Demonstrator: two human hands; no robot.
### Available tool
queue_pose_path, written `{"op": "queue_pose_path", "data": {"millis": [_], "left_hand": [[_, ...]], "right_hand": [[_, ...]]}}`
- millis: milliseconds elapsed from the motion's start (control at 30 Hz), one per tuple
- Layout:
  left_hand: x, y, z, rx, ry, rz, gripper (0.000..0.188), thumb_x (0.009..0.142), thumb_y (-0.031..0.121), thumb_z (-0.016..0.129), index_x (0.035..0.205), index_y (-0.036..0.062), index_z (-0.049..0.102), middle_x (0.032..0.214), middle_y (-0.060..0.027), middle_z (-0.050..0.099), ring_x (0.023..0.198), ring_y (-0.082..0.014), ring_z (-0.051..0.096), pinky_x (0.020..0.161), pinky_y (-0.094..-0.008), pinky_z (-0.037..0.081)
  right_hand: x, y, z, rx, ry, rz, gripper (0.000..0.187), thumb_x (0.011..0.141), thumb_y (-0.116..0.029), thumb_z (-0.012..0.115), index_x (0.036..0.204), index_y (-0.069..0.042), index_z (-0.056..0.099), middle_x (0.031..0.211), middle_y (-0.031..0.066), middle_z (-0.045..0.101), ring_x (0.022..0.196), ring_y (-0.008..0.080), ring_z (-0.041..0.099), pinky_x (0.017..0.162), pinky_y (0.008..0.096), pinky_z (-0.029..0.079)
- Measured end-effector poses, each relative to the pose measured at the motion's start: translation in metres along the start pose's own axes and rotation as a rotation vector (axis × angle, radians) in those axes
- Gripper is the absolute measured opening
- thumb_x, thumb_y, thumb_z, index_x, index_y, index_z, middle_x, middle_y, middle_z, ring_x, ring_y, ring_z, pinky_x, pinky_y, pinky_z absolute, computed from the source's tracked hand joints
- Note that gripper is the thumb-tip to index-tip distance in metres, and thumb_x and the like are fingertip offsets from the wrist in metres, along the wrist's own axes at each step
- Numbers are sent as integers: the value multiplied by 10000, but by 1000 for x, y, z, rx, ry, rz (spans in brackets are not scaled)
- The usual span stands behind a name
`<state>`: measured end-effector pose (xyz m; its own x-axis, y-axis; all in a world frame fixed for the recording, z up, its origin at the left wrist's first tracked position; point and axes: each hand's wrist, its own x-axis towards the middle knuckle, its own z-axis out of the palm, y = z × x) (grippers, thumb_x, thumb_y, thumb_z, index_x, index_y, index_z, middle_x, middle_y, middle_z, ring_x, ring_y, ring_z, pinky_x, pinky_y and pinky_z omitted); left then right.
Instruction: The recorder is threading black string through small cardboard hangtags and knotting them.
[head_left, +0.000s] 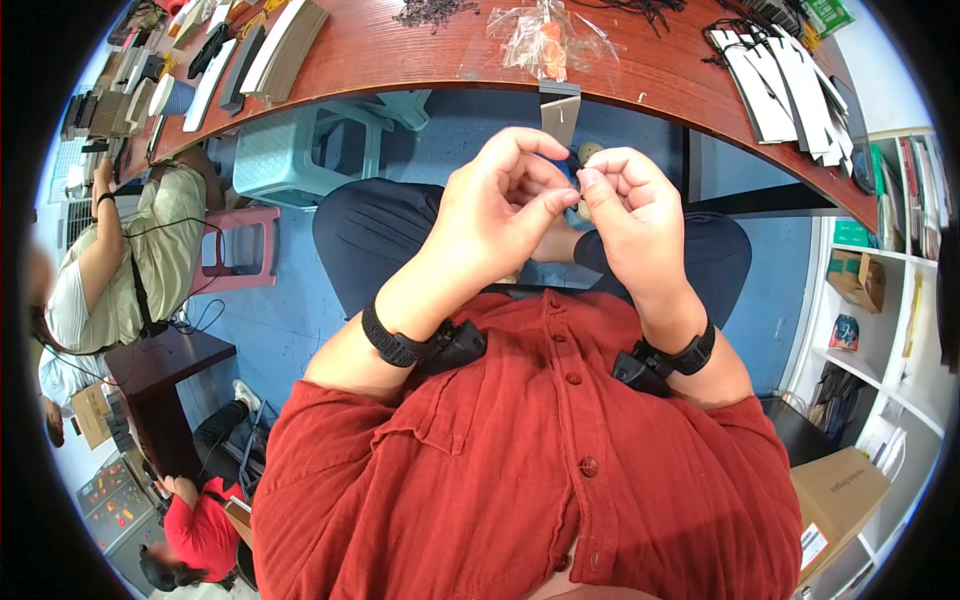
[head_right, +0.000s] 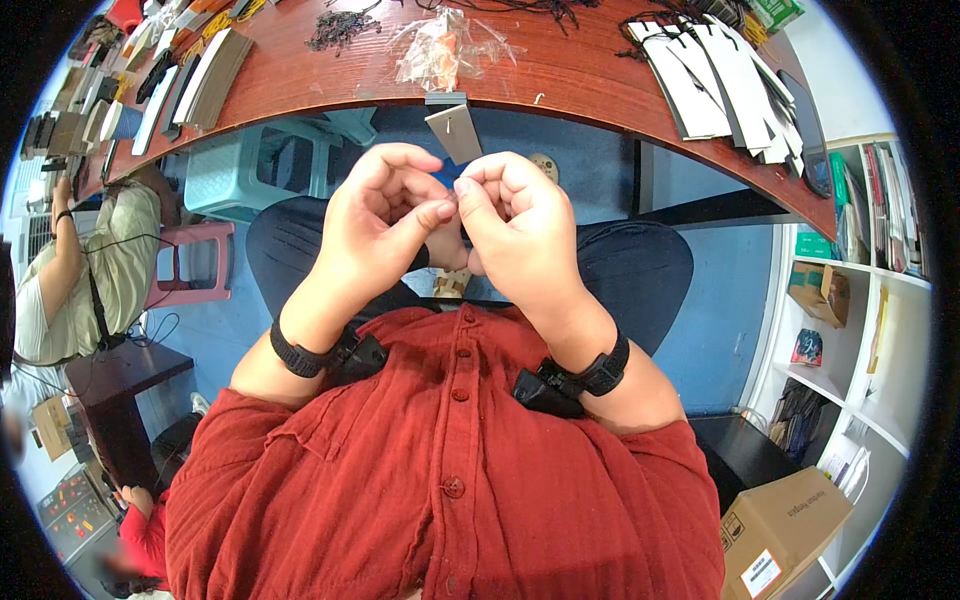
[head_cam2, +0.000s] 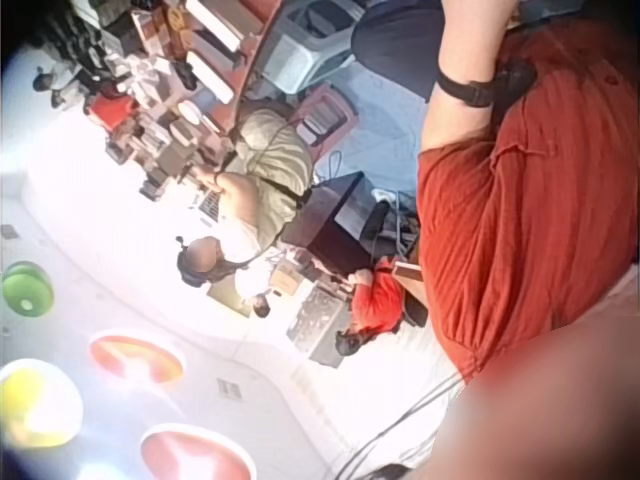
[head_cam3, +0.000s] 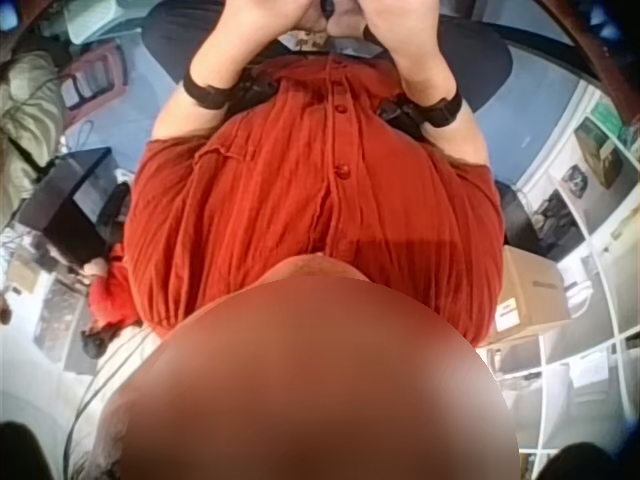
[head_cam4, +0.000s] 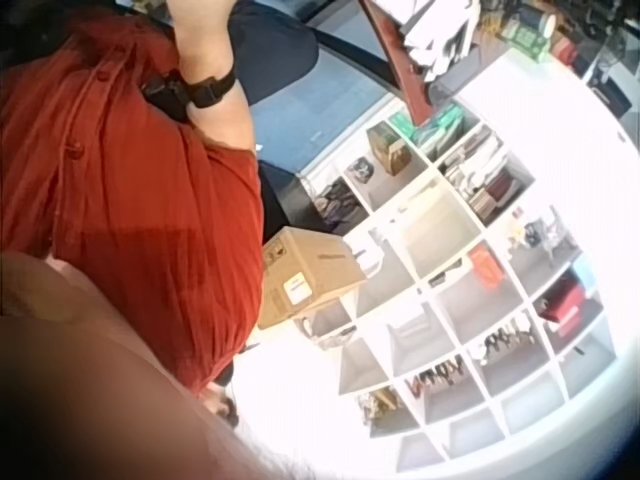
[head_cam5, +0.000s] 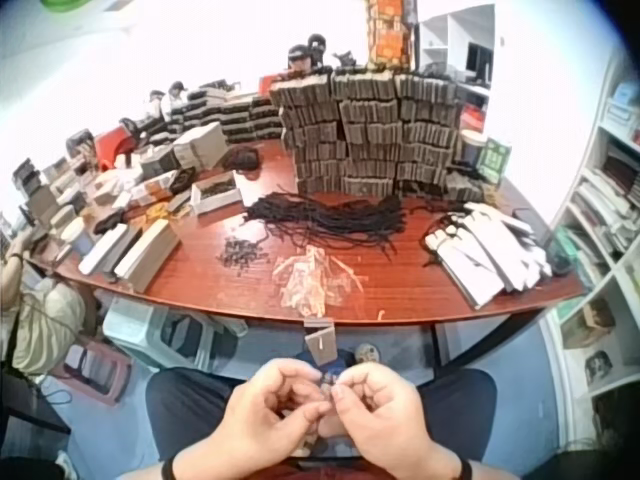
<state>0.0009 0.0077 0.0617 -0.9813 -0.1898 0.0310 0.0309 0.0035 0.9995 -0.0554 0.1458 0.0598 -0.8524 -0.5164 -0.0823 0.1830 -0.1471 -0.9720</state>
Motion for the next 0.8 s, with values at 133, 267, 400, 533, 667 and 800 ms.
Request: {"op": "queue_pose_path", "data": {"millis": [133, 267, 400, 533, 667, 800], "left_hand": [[-1, 0, -2, 181, -41, -65, 73, 816, 47, 607, 857, 8, 560, 800, -24, 610, 700, -57, 561, 621, -191, 455], [0, -4, -2, 217, 66, -38, 117, 787, 111, 638, 771, 5, 589, 693, -38, 582, 605, -74, 542, 543, -218, 443], [1, -6, -1, 351, 145, 101, 130, 776, 130, 648, 769, 14, 589, 690, -63, 581, 588, -126, 549, 529, -240, 437], [1, -4, -1, 505, 170, 234, 134, 765, 143, 651, 760, 23, 591, 681, -86, 573, 588, -198, 555, 530, -273, 441], [1, 0, -1, 580, 169, 280, 129, 752, 142, 657, 756, 30, 593, 673, -83, 579, 607, -228, 569, 541, -293, 451], [2, 0, 1, 590, 173, 344, 123, 744, 137, 660, 749, 33, 594, 680, -80, 586, 627, -238, 580, 550, -308, 460]], "right_hand": [[1, 1, -1, -23, 7, -57, 43, 864, -67, 526, 839, -36, 542, 675, -31, 555, 509, -4, 450, 422, 152, 351], [1, 1, 1, 7, 63, -95, 36, 857, -61, 530, 832, -37, 537, 673, -28, 546, 496, -5, 441, 417, 154, 350], [-1, -1, 0, 0, 15, -62, 32, 849, -45, 528, 819, -38, 530, 661, -25, 532, 488, 2, 448, 414, 157, 351], [-1, 0, 2, 17, -2, -64, 50, 839, -30, 526, 791, -37, 514, 638, -23, 515, 472, 13, 455, 405, 161, 350], [-2, -1, 2, 11, 12, -67, 59, 841, -33, 525, 784, -35, 510, 628, -20, 514, 470, 14, 455, 399, 162, 345], [-2, -2, 1, 19, 14, -36, 58, 848, -40, 522, 791, -34, 514, 626, -18, 516, 467, 11, 448, 396, 162, 342]]}}
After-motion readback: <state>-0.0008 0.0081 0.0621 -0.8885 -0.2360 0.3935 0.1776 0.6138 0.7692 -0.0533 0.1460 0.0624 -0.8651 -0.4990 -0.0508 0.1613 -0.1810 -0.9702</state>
